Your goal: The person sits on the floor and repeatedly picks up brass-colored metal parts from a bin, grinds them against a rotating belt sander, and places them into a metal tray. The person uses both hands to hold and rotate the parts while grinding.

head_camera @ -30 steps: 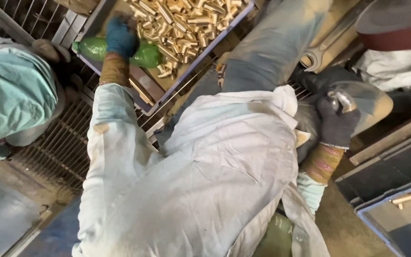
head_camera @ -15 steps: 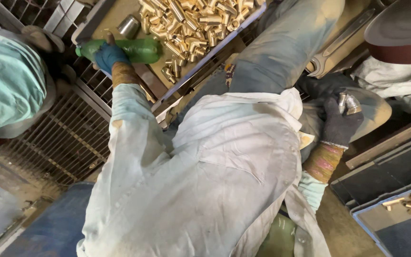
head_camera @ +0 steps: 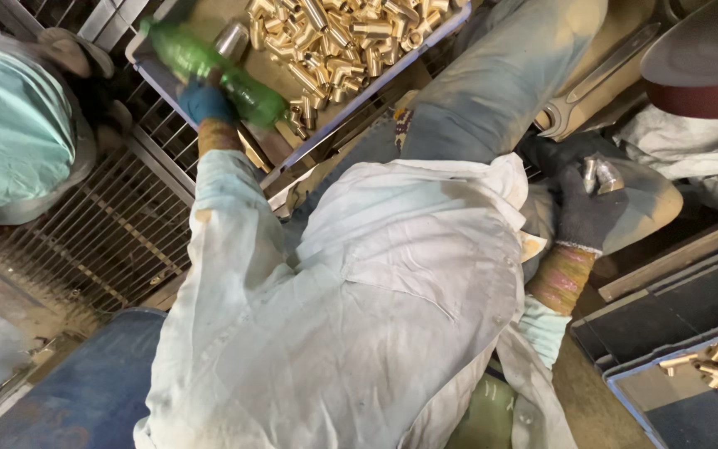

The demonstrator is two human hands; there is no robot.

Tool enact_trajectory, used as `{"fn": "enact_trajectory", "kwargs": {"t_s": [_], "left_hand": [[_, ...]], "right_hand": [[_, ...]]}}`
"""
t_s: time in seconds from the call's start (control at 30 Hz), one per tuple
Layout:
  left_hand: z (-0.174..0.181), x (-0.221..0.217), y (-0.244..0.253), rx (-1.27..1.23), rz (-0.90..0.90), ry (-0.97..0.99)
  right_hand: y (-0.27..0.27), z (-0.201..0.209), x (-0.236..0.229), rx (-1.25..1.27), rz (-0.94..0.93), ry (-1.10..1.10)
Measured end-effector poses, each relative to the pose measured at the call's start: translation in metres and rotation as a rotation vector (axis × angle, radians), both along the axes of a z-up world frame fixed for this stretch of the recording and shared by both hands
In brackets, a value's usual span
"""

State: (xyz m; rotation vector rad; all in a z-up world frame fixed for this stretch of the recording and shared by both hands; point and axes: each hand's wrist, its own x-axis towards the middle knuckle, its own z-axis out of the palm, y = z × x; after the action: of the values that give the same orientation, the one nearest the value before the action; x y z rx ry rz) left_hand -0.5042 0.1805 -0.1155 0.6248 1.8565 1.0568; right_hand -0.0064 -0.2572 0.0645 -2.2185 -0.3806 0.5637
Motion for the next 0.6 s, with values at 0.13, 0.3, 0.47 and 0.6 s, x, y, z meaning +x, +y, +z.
{"fn": "enact_trajectory", "kwargs": {"t_s": [0.13, 0.3, 0.47, 0.6], "left_hand": [[0.011, 0.005, 0.011, 0.000, -0.310, 0.100], [0.037, -0.021, 0.014, 0.030, -0.658, 0.081], [0.037, -0.035, 0.040, 0.133, -0.604, 0.119], [0.028, 0.004, 0.089, 0.323, -0.840, 0.601]], "right_hand": [[-0.003, 0.000, 0.000, 0.015, 0.067, -0.147], [-0.006, -0.004, 0.003, 0.097, 0.039, -0.017], [-0.011, -0.009, 0.003, 0.063, 0.051, -0.050], [-0.009, -0.013, 0.003, 0.110, 0.123, -0.132]]}}
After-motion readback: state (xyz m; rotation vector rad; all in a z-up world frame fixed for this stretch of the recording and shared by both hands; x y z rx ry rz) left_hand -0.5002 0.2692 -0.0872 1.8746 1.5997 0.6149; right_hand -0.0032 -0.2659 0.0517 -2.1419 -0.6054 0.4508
